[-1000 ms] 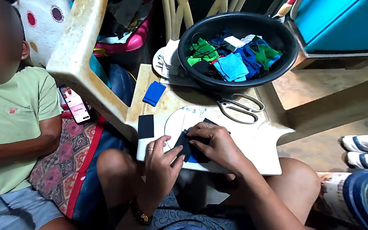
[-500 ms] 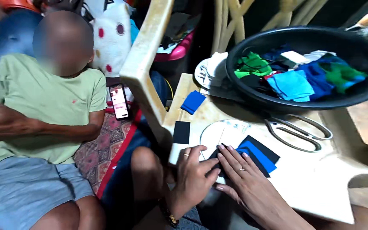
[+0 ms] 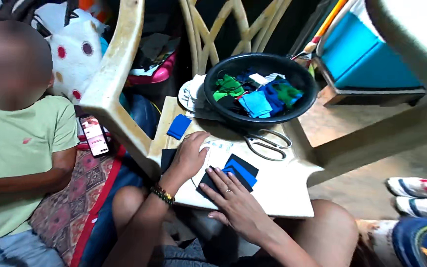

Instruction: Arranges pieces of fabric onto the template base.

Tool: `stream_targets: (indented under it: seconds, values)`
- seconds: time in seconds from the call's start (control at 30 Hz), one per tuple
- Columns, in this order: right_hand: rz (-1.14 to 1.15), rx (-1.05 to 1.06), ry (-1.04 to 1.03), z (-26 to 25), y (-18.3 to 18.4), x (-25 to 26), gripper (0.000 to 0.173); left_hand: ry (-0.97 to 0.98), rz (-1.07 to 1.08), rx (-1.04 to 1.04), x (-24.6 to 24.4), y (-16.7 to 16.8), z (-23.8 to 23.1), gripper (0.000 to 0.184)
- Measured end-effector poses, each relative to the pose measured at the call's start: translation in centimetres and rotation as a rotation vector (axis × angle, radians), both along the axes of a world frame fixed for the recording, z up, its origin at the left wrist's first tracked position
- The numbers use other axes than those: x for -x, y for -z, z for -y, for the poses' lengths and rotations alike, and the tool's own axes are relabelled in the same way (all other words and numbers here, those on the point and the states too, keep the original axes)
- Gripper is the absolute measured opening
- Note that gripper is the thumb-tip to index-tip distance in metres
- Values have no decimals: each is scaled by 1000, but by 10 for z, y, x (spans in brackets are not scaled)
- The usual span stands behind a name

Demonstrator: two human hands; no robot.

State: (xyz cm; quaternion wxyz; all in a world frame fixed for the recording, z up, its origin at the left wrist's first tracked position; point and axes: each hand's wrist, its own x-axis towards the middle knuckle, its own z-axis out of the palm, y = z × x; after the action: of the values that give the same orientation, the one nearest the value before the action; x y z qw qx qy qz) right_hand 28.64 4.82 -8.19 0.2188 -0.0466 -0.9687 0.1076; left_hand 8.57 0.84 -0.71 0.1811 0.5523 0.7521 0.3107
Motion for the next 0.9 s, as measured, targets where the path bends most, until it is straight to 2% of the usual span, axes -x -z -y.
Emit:
stream_targets:
  seconds: [0.13,0.27,0.43,0.63,0.77,0.9]
  values:
    - [-43,-35,12,1,4,0,74,9,108,132,5,3,-28,39]
    - [-32,-25,-4,1,-1,2,78,-22,148,237,5,-15,-31,38]
    - [82,103,-58,1,-20,-3,74,-51,166,239,3,-20,-28,34]
    - [-145,278,-68,-3,-27,-18,79,-246,223,103,-11,-23,-7,25]
    - [-318,329,-68,-11,-22,-27,66,-380,283,2,-25,-16,10,23]
    - [-510,425,-162,-8,-35,-34,43,-474,316,-43,-36,-14,21,24]
